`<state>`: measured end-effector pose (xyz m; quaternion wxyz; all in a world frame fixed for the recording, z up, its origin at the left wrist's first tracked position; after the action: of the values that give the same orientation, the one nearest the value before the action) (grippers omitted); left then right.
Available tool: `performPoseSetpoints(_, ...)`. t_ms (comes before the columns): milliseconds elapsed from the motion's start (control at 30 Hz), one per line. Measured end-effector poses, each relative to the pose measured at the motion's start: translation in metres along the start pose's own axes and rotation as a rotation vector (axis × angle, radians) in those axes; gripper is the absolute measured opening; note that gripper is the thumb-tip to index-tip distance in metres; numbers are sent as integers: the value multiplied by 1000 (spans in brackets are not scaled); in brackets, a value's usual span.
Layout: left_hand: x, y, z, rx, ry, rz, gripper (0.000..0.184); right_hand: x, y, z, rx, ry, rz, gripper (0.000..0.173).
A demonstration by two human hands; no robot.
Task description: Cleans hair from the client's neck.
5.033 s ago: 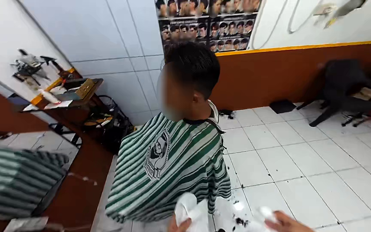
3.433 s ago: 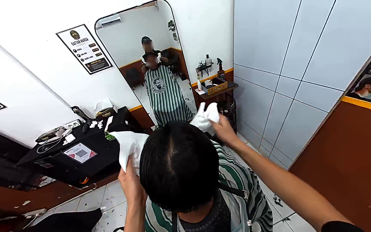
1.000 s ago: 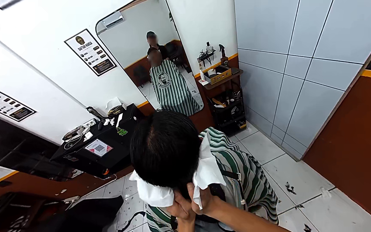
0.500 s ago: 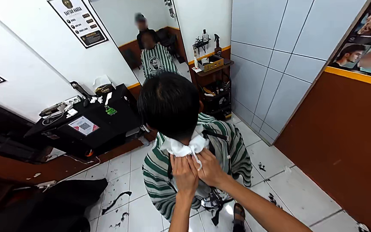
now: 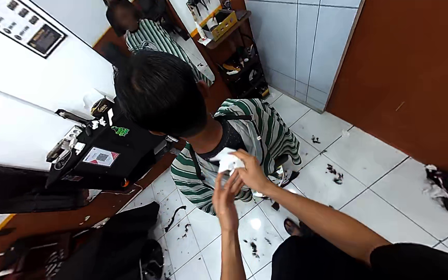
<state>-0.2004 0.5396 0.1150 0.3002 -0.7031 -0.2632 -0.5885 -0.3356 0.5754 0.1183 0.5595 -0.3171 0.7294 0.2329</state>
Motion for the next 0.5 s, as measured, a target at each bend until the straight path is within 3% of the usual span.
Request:
performPoseSetpoints(67,16,25,-5,129,-100,-90,47,-22,6,-29,204,174,81,36)
performPoseSetpoints(133,22,40,-12,251,-122,-139,42,-44,-2,-63,357,334,56,65)
performPoseSetpoints(233,9,45,-13,348,-94,-154,42,-40,-47,-93,293,440,69,97)
performPoseSetpoints(300,-5,47,-7,381,-73,-160,42,-14,-69,-93,273,489,157,92)
performPoseSetpoints(367,-22,50,5,384,-40,-153,43,8,-68,-83,238,493,343,74)
performPoseSetpoints(433,-35,54,16,382,-3,-154,43,6,-50,-77,135,429,512,60)
performPoseSetpoints(500,-41,61,21,398,4,-162,43,-10,-38,-79,129,401,495,53)
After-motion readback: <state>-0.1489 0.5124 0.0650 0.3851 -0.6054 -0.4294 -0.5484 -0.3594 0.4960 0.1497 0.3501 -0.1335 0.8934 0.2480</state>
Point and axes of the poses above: each hand's wrist, its own z-axis away from the middle knuckle, its own y-axis out of the back of the hand, x = y × z, the point moved 3 cm from there along -z, towards the middle knuckle, and after that the axes turned 2 degrees about -x, right-handed, at the moved point
